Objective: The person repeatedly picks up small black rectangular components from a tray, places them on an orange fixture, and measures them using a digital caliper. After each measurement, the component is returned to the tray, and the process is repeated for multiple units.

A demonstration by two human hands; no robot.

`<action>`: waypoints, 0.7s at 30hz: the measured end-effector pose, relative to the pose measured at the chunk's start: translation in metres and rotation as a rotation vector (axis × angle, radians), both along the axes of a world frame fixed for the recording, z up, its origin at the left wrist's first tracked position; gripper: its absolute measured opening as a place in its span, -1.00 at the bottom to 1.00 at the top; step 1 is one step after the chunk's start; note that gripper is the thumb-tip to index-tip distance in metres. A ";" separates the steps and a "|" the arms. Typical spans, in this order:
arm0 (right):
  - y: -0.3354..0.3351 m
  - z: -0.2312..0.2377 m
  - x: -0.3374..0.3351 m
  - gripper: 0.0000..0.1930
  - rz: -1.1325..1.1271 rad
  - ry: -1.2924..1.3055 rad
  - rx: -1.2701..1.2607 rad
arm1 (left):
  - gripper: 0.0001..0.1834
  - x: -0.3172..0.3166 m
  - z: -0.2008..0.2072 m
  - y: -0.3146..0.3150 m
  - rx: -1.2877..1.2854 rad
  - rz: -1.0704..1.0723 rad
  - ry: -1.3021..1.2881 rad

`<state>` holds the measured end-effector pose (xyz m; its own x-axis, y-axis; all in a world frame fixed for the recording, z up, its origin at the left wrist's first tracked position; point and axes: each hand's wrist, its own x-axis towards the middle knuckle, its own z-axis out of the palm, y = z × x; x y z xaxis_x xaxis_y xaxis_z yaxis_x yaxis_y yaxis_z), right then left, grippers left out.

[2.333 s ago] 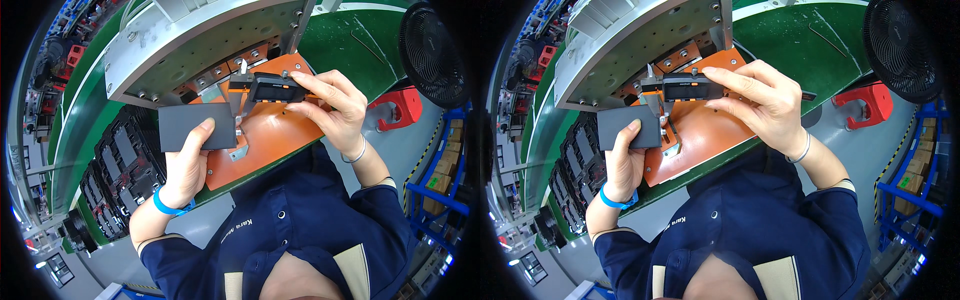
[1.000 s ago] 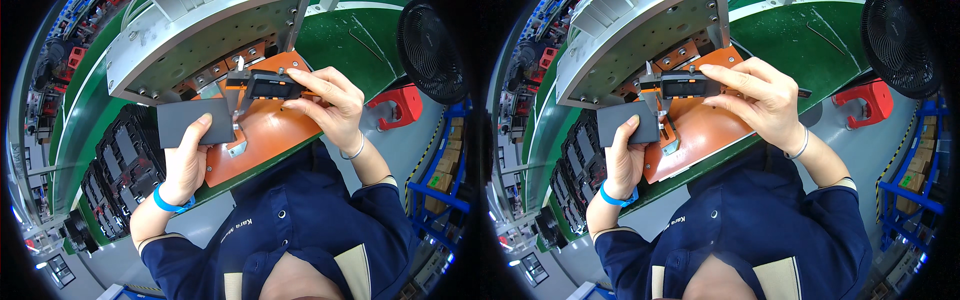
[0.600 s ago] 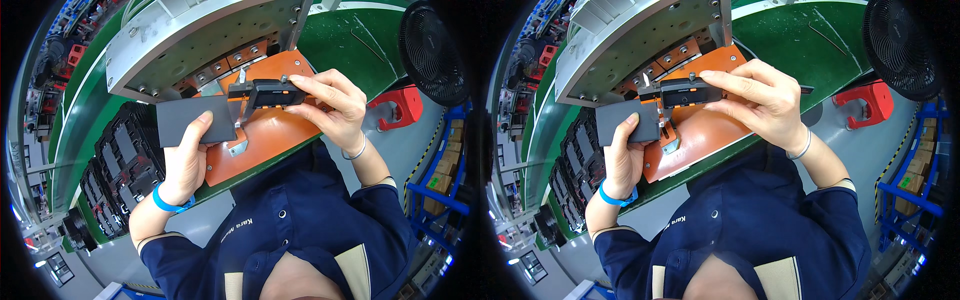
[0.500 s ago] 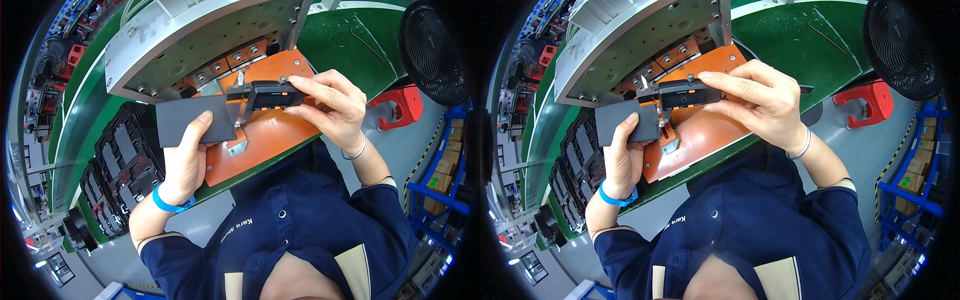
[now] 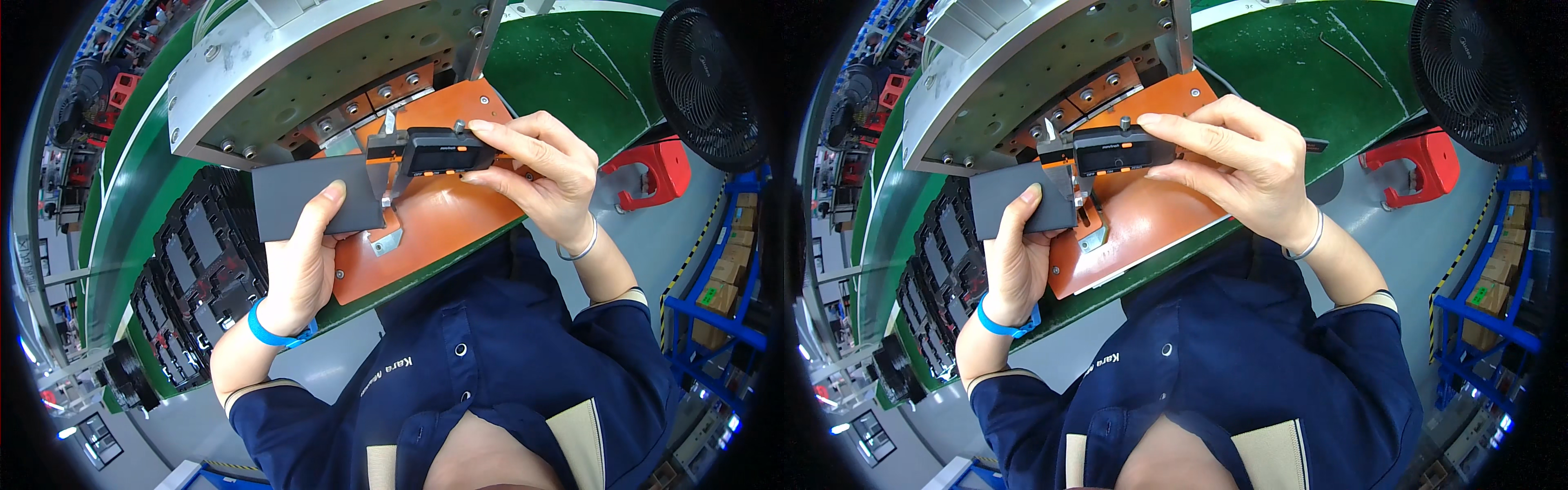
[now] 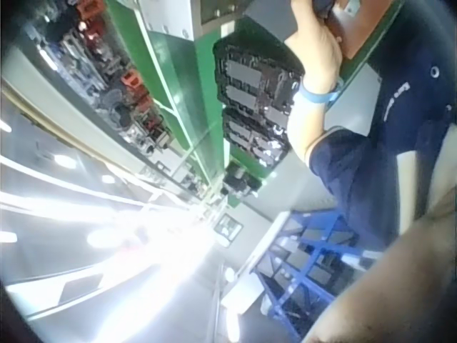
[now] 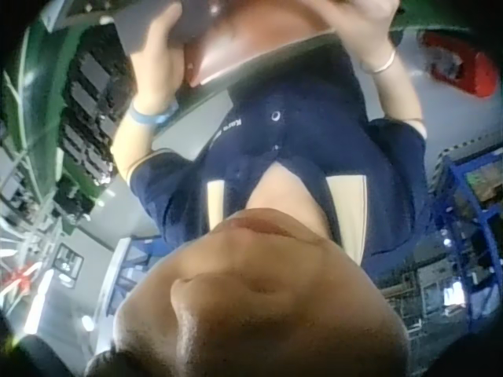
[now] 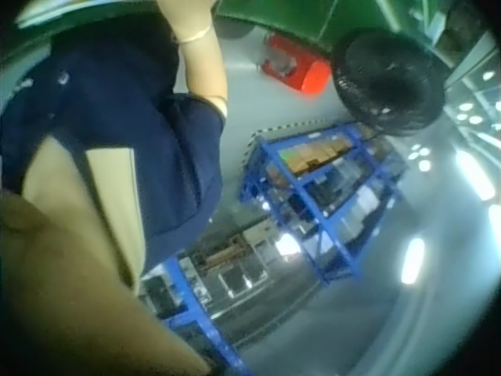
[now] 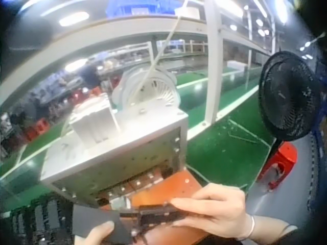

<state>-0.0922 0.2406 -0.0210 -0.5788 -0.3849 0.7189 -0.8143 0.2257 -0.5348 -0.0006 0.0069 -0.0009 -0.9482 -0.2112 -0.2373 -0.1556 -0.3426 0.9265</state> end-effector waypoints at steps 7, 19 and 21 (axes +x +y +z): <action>0.000 0.001 0.000 -0.51 -0.003 0.023 0.003 | -0.71 0.000 -0.002 0.000 -0.019 0.020 0.016; 0.000 0.000 0.000 -0.51 -0.001 0.026 0.008 | -0.72 0.000 -0.002 0.001 -0.022 0.040 0.004; 0.000 0.000 0.000 -0.50 -0.002 0.029 0.009 | -0.72 0.000 -0.002 0.001 -0.022 0.041 0.004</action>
<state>-0.0920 0.2407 -0.0207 -0.5588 -0.3907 0.7316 -0.8288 0.2321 -0.5091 -0.0001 0.0075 -0.0033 -0.9396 -0.2552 -0.2281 -0.1376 -0.3284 0.9345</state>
